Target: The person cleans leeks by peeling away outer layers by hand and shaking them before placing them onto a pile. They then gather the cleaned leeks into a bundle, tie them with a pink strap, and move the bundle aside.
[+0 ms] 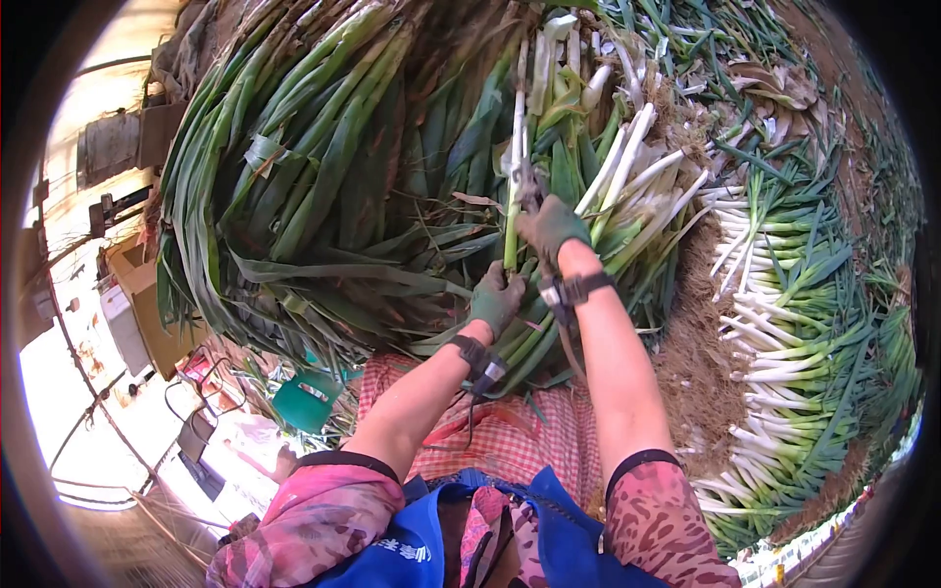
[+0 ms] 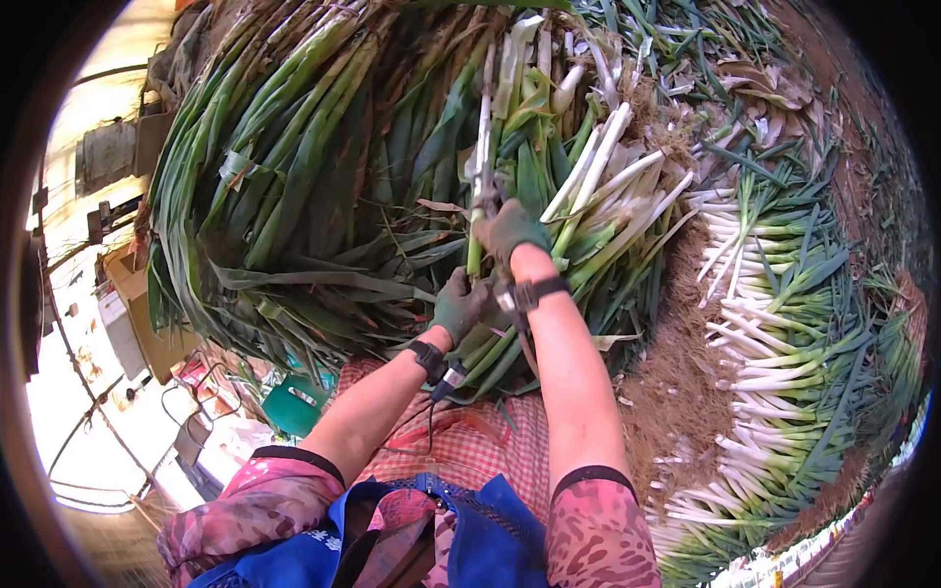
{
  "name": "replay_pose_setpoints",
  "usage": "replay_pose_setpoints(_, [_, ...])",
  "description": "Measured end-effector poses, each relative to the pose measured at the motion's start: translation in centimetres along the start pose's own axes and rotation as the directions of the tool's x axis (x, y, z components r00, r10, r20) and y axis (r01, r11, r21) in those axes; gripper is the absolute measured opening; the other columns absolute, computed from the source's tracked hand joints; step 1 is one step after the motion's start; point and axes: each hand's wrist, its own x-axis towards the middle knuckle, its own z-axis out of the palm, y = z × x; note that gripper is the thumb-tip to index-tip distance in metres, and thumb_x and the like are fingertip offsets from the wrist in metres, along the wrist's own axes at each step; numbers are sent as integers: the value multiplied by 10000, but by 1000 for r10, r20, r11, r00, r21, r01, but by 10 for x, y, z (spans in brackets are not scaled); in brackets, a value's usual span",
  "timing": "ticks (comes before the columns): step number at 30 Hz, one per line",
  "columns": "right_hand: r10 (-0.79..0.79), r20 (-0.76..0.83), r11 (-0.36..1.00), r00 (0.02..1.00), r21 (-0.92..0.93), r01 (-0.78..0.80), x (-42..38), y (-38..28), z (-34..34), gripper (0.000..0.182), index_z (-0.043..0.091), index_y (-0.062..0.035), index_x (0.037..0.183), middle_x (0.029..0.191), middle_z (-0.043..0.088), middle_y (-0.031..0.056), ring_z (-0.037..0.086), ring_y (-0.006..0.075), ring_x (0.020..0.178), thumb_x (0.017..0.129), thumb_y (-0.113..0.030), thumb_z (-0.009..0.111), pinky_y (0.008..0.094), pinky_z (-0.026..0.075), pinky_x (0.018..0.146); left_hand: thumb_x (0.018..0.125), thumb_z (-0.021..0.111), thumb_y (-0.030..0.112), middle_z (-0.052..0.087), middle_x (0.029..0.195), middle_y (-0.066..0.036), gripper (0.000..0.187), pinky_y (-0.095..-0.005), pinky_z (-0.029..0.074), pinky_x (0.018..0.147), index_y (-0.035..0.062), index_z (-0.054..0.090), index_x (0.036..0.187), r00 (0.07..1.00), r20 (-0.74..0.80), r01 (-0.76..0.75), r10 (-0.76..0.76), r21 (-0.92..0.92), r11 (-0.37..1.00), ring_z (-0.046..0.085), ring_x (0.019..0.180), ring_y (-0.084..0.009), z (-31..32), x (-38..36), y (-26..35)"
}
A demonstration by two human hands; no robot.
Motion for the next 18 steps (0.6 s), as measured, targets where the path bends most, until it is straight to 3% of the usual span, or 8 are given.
replay_pose_setpoints(3, [1, 4, 1000, 1000, 12, -1, 16, -7, -18, 559, 650, -1, 1122, 1151, 652, 249, 619, 394, 1107, 750, -419, 666, 410, 477, 966, 889, 636, 296, 646, 862, -92, 351, -329, 489, 720, 33, 564, 1110, 1000, -20, -5, 4, -21, 1000, 579, 755, -159, 7, -6, -21])
replay_pose_setpoints(5, [-13, -16, 1000, 1000, 12, 13, 3, -5, -21, 561, 653, -1, 1113, 1140, 657, 249, 624, 393, 1098, 748, -427, 668, 413, 480, 959, 871, 633, 319, 665, 902, -163, 365, -397, 488, 753, 39, 571, 1096, 1000, -7, 6, -6, -46, 999, 632, 830, -289, 5, -9, -21])
replay_pose_setpoints(6, [-92, -89, 996, 992, -31, 89, -12, -1, -13, 565, 634, 57, 1060, 1023, 675, 274, 663, 392, 997, 737, -405, 662, 405, 514, 872, 862, 632, 331, 675, 922, -198, 372, -431, 487, 770, 42, 574, 1089, 1000, 1, 11, -11, -62, 998, 659, 867, -354, 5, -9, -20])
replay_pose_setpoints(9, [-116, -51, 974, 992, -199, 104, -23, 16, 11, 570, 634, 49, 1063, 1049, 658, 302, 653, 395, 1021, 733, -414, 663, 424, 510, 886, 858, 636, 341, 678, 927, -200, 378, -440, 488, 768, 51, 576, 1092, 999, 4, 34, -34, -54, 998, 657, 878, -371, 12, -6, -31])
replay_pose_setpoints(12, [1, 33, 999, 999, -45, 1, 1, 1, -3, 557, 672, -1, 1093, 1139, 656, 255, 627, 400, 1095, 759, -446, 671, 423, 481, 967, 879, 650, 270, 650, 858, -102, 344, -333, 496, 719, 23, 560, 1101, 999, -1, -32, 32, -36, 999, 599, 761, -168, 18, -7, -40])
replay_pose_setpoints(13, [3, -41, 999, 999, -53, -5, 7, -11, -11, 547, 681, -8, 1091, 1131, 662, 249, 630, 391, 1096, 753, -438, 683, 410, 489, 955, 878, 651, 271, 652, 860, -100, 346, -334, 496, 720, 20, 560, 1098, 1000, 1, -28, 28, -36, 999, 599, 763, -166, 18, -6, -39])
replay_pose_setpoints(14, [29, 13, 1000, 999, -10, -29, 27, -13, -17, 552, 683, -16, 1100, 1134, 663, 241, 632, 381, 1098, 742, -436, 699, 406, 496, 941, 877, 652, 273, 653, 861, -99, 348, -334, 496, 722, 17, 559, 1094, 1000, 5, -22, 22, -35, 999, 599, 765, -164, 17, -6, -38])
replay_pose_setpoints(18, [-67, -76, 993, 995, -106, 58, 33, -24, -30, 567, 680, 23, 1072, 1088, 671, 258, 644, 389, 1064, 728, -427, 676, 407, 502, 919, 868, 655, 300, 668, 880, -123, 371, -355, 499, 734, 16, 562, 1087, 1000, 8, -3, 3, 12, 1000, 634, 785, -211, 15, -9, -35])
